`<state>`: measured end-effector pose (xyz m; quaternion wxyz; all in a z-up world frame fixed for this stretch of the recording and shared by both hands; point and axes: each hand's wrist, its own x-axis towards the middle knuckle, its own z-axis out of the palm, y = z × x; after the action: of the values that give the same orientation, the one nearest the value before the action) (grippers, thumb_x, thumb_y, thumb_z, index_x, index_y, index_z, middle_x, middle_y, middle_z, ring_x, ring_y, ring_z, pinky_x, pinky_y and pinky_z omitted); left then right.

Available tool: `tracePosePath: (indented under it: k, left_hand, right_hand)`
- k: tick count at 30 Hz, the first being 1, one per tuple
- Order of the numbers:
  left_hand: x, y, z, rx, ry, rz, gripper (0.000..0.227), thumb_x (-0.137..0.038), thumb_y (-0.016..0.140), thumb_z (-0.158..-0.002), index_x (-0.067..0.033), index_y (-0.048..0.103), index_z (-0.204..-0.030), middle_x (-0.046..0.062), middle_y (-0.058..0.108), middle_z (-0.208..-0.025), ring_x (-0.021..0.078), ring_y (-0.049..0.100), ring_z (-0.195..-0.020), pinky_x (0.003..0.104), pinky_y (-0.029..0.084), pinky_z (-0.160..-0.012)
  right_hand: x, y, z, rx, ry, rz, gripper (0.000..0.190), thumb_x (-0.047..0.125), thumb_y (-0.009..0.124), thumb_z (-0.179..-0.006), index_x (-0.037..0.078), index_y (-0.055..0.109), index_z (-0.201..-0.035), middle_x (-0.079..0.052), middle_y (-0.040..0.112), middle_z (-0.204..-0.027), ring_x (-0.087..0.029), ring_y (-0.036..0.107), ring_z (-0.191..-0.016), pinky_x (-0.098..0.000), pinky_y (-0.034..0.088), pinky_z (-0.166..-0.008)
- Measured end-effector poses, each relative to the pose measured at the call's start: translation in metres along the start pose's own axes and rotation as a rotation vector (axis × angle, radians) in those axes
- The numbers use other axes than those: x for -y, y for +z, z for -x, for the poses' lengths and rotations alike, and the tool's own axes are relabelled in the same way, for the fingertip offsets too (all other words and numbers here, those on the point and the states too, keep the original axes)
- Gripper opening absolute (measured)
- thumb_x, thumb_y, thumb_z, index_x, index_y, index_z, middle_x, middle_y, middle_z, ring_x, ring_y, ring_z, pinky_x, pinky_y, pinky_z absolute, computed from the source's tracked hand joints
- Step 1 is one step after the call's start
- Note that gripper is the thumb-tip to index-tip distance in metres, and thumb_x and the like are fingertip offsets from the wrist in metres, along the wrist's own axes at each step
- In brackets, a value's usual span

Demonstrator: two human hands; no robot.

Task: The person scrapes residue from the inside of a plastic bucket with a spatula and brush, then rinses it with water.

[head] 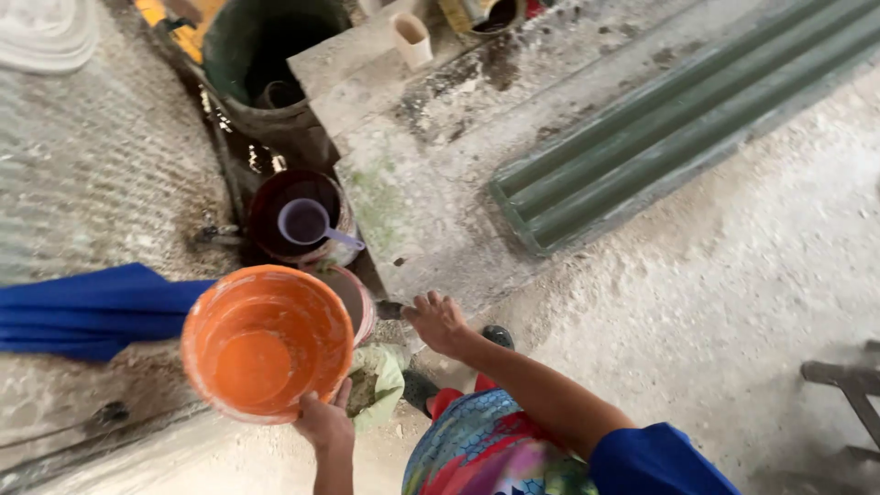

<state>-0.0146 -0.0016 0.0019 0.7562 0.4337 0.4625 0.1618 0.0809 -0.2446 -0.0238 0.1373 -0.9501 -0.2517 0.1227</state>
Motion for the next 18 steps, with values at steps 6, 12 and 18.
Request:
tracePosePath:
  k: [6, 12, 18]
  left_hand:
    - [0.0, 0.0, 0.022, 0.037, -0.076, -0.021, 0.064, -0.01, 0.041, -0.095, -0.0116, 0.023, -0.156, 0.017, 0.05, -0.147, 0.0378, 0.065, -0.115, 0.051, 0.063, -0.086]
    - [0.05, -0.006, 0.001, 0.255, -0.007, -0.097, 0.065, -0.008, 0.042, -0.094, -0.0039, 0.021, -0.155, 0.021, 0.051, -0.143, 0.0369, 0.068, -0.108, 0.05, 0.066, -0.083]
    - [0.05, 0.063, 0.048, 0.397, 0.092, -0.566, 0.078, -0.008, 0.043, -0.095, -0.007, 0.001, -0.161, 0.03, 0.065, -0.115, 0.0398, 0.073, -0.091, 0.047, 0.064, -0.074]
  right_hand:
    - [0.005, -0.037, 0.035, 0.25, 0.06, 0.147, 0.048, 0.019, 0.063, -0.093, 0.007, 0.052, -0.138, -0.015, 0.056, -0.126, -0.035, 0.06, -0.111, -0.0497, 0.057, -0.082]
    - [-0.031, -0.044, 0.08, 0.142, 0.308, -0.014, 0.04, 0.021, 0.057, -0.097, 0.013, 0.055, -0.136, -0.015, 0.064, -0.113, -0.035, 0.069, -0.091, -0.0462, 0.06, -0.068]
    - [-0.05, -0.045, 0.099, -0.231, 0.4, -0.683, 0.03, 0.023, 0.058, -0.1, 0.011, 0.061, -0.127, -0.018, 0.068, -0.074, -0.034, 0.07, -0.065, -0.0494, 0.054, -0.061]
